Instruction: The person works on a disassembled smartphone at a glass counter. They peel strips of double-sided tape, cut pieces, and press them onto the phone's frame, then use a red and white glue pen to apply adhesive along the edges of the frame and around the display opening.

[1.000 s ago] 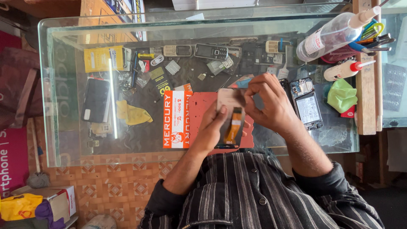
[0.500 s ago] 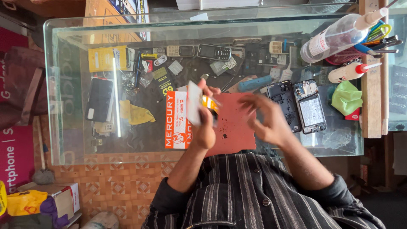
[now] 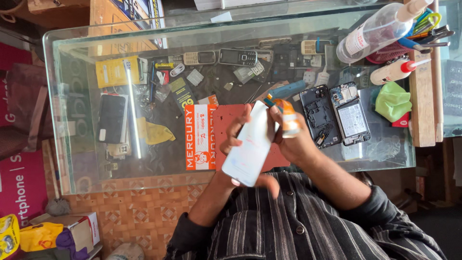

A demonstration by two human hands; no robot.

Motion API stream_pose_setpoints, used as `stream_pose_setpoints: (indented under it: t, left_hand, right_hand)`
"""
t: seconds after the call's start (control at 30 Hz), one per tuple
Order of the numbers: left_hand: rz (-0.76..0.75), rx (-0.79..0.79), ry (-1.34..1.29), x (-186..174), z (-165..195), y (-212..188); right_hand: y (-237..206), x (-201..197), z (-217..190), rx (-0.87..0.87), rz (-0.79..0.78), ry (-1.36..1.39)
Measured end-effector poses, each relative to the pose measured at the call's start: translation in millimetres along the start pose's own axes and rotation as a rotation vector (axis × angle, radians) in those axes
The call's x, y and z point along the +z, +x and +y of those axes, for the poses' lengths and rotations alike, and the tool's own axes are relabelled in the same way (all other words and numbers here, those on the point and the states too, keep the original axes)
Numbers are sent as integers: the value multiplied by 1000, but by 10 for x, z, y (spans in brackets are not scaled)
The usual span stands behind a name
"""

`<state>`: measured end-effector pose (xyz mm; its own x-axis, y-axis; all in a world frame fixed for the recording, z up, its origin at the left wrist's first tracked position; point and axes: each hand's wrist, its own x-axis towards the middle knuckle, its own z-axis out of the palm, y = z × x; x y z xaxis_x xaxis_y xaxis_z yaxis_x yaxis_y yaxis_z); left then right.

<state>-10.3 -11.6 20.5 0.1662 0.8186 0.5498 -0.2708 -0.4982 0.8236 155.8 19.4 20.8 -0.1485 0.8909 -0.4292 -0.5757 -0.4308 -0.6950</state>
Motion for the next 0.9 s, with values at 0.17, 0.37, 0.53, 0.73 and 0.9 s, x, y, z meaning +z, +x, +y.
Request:
stream_pose_setpoints:
  t: [0.17,0.37,0.53,0.73,0.9]
  left_hand:
    - [-2,85,-198,-47,182,-54]
    - [273,-669,-488,-18,-32,-7]
    - [342,-639,-359,117,10,-2]
    - [376,-781,-473,228,199,61]
    - [329,-679,-494,231,232,134]
  right_hand:
    - [-61,108,-270,17,-59,-134]
    - [-276,274,-251,-40,-56,-813]
    - [-342,252,-301,-191,-209,-719]
    - [-397,86,-314,-127,-230,-673]
    - [-407,111,-371,-41,-129,-916]
